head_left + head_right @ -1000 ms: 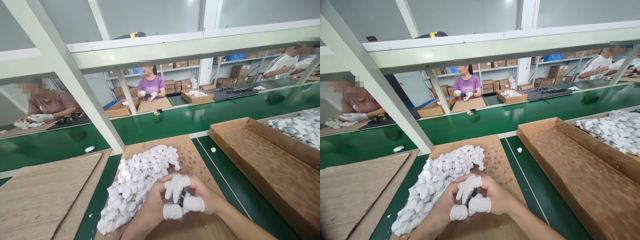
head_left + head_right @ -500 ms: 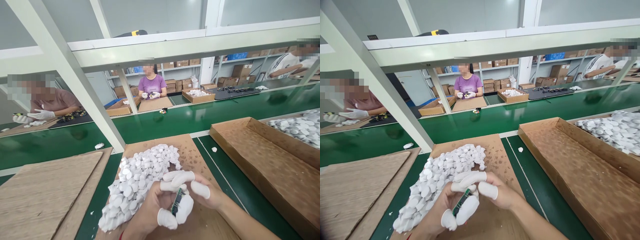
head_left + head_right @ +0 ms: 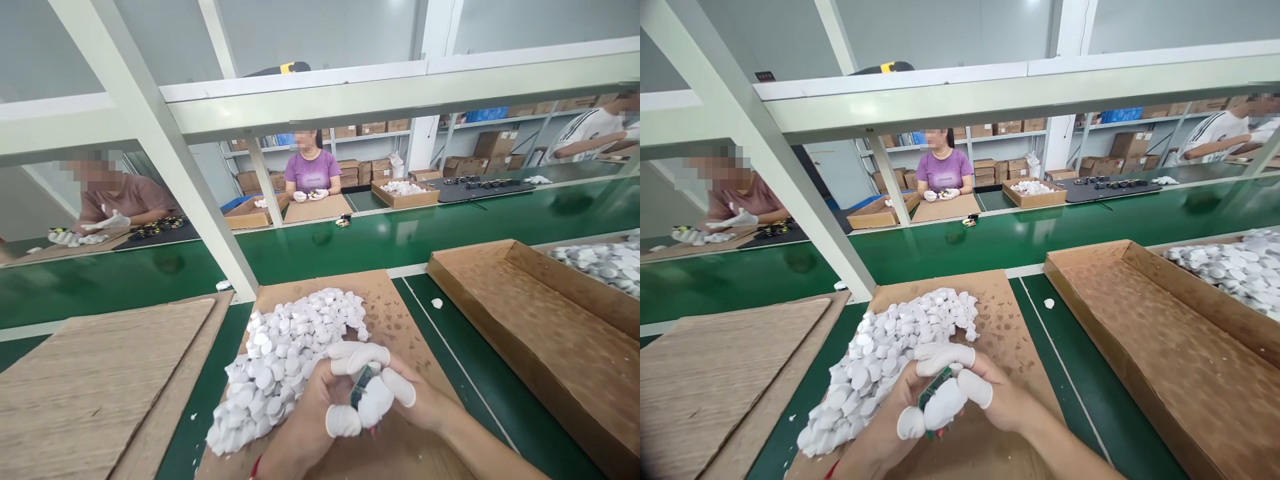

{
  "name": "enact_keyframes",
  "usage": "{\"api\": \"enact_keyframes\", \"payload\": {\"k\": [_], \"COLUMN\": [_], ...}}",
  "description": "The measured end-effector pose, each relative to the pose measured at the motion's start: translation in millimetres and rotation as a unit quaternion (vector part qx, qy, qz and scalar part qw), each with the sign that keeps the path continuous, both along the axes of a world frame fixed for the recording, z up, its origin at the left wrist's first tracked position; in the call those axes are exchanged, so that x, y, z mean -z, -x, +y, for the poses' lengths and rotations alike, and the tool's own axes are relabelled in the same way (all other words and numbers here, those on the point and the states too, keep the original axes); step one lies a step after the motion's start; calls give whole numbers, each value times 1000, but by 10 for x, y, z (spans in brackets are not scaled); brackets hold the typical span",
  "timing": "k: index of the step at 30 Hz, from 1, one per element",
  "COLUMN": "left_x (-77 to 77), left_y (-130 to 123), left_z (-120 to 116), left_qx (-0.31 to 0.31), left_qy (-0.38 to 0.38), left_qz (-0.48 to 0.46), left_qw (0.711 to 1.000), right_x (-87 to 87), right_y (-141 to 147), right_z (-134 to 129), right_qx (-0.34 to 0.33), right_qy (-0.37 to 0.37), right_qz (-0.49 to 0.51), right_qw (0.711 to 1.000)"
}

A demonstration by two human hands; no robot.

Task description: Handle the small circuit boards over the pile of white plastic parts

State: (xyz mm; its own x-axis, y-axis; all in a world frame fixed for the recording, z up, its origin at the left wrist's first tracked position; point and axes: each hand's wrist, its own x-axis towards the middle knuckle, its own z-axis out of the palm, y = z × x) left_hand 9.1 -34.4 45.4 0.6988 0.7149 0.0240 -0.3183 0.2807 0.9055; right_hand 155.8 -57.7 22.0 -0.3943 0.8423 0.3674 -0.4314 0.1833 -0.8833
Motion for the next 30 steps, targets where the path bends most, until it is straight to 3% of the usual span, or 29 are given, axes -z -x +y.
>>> {"api": "enact_keyframes", "payload": {"k": [6,13,18,24,30], "left_x": [57,42,9,31,10], "left_y": [-66,-70,-19,-32,-53], "left_z": [-57,-99,-27,8,-8], "left_qx": [-41,-55,-20,28,14], "left_qy": [0,34,24,41,61], "left_qz": [-17,2,37,20,24], "left_qw": [999,998,999,999,998], "right_x": [59,-7,-46,-148,-118], "right_y": [128,80,-18,-35,-36], "right_z": [-49,-10,15,43,80], "right_qx": [139,94,23,14,13], "right_qy": [8,3,33,-3,4], "right_qz": [-38,-17,-13,-74,-76], "right_qw": [990,995,999,997,997]}}
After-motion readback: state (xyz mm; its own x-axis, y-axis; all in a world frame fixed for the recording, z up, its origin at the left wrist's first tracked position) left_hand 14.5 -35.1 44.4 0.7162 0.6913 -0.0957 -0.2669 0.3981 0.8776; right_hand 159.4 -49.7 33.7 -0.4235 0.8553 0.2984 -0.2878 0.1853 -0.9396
